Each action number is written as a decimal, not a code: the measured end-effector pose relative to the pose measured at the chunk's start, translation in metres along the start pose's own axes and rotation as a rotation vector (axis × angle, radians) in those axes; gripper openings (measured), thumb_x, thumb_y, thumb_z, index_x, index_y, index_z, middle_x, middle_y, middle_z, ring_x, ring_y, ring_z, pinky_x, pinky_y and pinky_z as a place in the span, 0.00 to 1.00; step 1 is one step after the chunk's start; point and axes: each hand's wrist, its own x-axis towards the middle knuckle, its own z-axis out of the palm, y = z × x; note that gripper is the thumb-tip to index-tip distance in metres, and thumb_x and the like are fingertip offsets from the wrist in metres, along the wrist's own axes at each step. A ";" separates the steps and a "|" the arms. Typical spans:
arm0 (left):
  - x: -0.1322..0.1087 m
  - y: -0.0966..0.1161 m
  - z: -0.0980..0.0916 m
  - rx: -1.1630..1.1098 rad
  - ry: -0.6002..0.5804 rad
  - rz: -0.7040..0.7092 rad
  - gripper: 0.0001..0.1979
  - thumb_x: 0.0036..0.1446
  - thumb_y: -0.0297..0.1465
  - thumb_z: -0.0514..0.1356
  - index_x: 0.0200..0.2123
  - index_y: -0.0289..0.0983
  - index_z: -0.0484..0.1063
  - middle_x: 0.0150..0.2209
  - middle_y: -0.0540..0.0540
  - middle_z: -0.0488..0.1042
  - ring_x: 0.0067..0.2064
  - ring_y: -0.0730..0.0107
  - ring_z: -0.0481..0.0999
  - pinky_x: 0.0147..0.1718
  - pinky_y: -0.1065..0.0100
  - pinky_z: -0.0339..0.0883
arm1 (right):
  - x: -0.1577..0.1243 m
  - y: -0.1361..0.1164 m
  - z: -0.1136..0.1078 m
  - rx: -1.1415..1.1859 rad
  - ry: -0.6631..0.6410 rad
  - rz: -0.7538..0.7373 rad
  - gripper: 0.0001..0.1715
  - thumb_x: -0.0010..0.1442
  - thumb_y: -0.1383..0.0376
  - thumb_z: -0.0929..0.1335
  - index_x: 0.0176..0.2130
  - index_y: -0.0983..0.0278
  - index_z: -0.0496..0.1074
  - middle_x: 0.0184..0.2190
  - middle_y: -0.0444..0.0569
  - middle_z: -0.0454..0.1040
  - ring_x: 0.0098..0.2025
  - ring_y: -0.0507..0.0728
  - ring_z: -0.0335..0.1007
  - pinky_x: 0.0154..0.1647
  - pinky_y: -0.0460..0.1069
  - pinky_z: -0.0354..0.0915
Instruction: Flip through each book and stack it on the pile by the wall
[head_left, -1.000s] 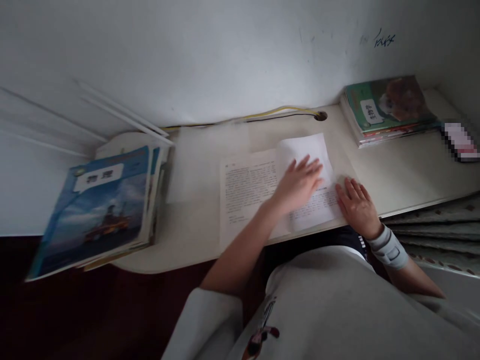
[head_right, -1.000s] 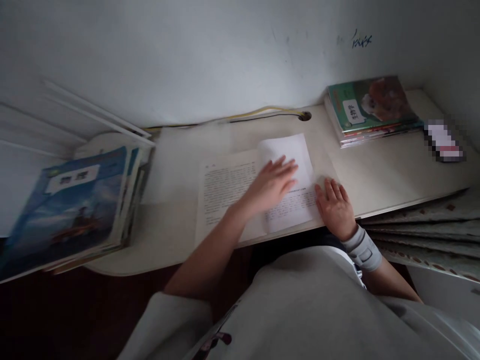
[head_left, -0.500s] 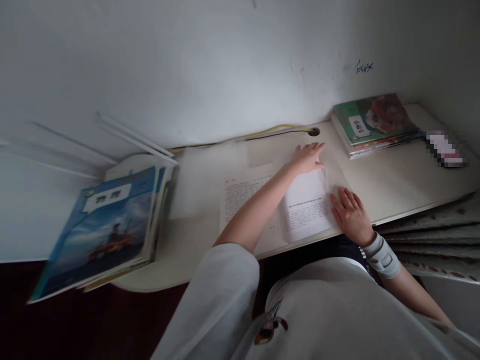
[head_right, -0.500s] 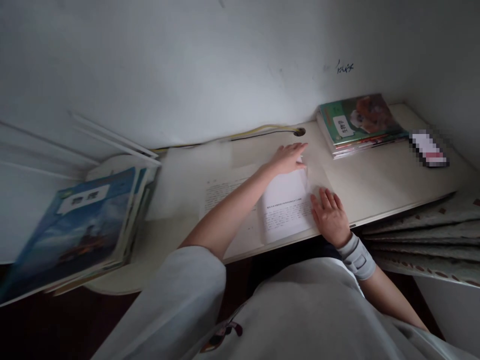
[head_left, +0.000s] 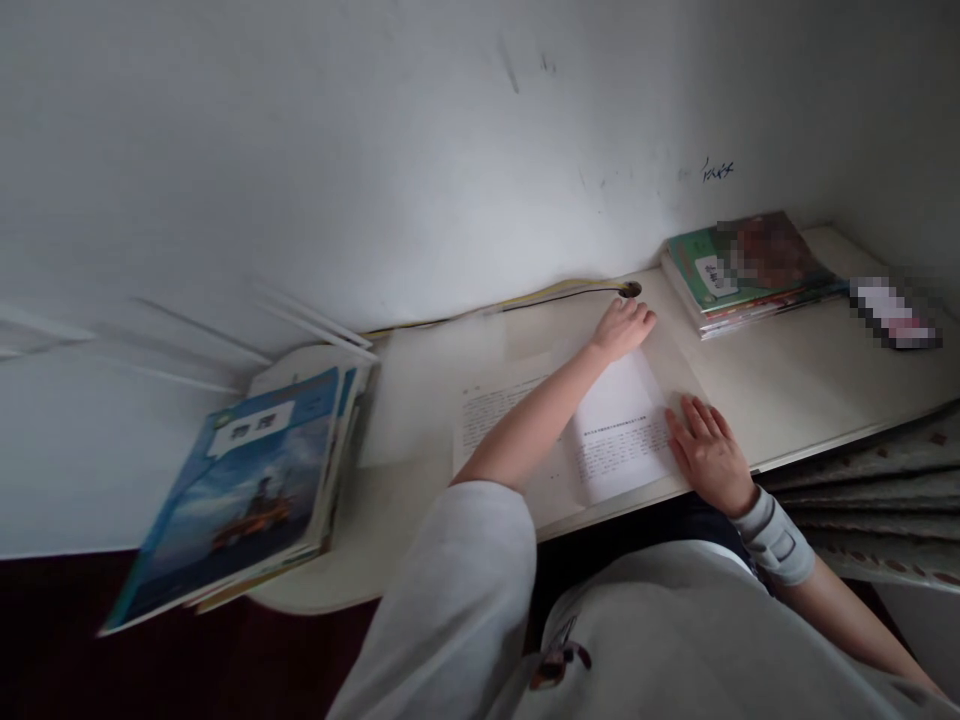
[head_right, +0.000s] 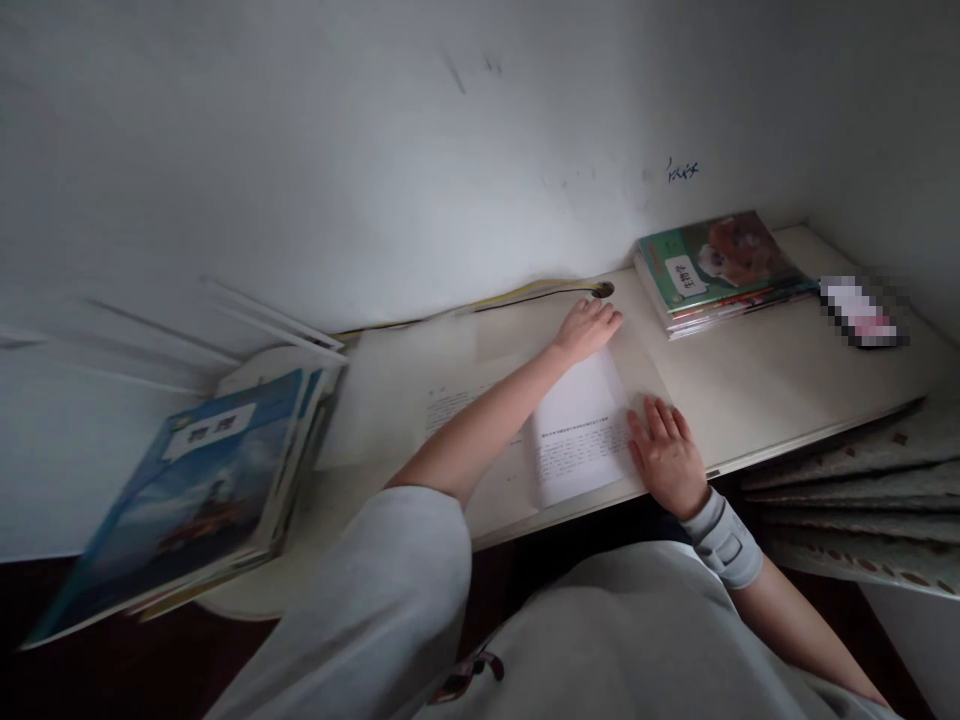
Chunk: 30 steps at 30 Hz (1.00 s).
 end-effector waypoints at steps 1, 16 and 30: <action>0.002 0.000 0.000 -0.028 -0.028 -0.076 0.14 0.62 0.24 0.48 0.47 0.32 0.71 0.44 0.33 0.74 0.48 0.53 0.71 0.46 0.55 0.59 | 0.000 0.000 0.001 0.004 -0.001 0.000 0.22 0.66 0.63 0.60 0.57 0.66 0.68 0.59 0.62 0.65 0.61 0.64 0.59 0.60 0.58 0.55; -0.046 -0.008 -0.011 -0.361 -0.190 -0.329 0.17 0.63 0.33 0.52 0.53 0.34 0.68 0.53 0.40 0.73 0.54 0.63 0.71 0.52 0.65 0.62 | -0.001 0.000 0.000 0.024 -0.027 0.003 0.24 0.65 0.60 0.61 0.57 0.66 0.67 0.60 0.63 0.64 0.62 0.65 0.58 0.60 0.59 0.55; -0.288 -0.036 -0.019 -0.445 0.282 -0.972 0.22 0.62 0.38 0.49 0.56 0.35 0.65 0.56 0.36 0.69 0.58 0.56 0.67 0.59 0.52 0.59 | 0.091 -0.017 -0.025 0.185 -0.187 -0.513 0.24 0.64 0.60 0.63 0.57 0.66 0.66 0.63 0.61 0.60 0.63 0.64 0.57 0.60 0.59 0.56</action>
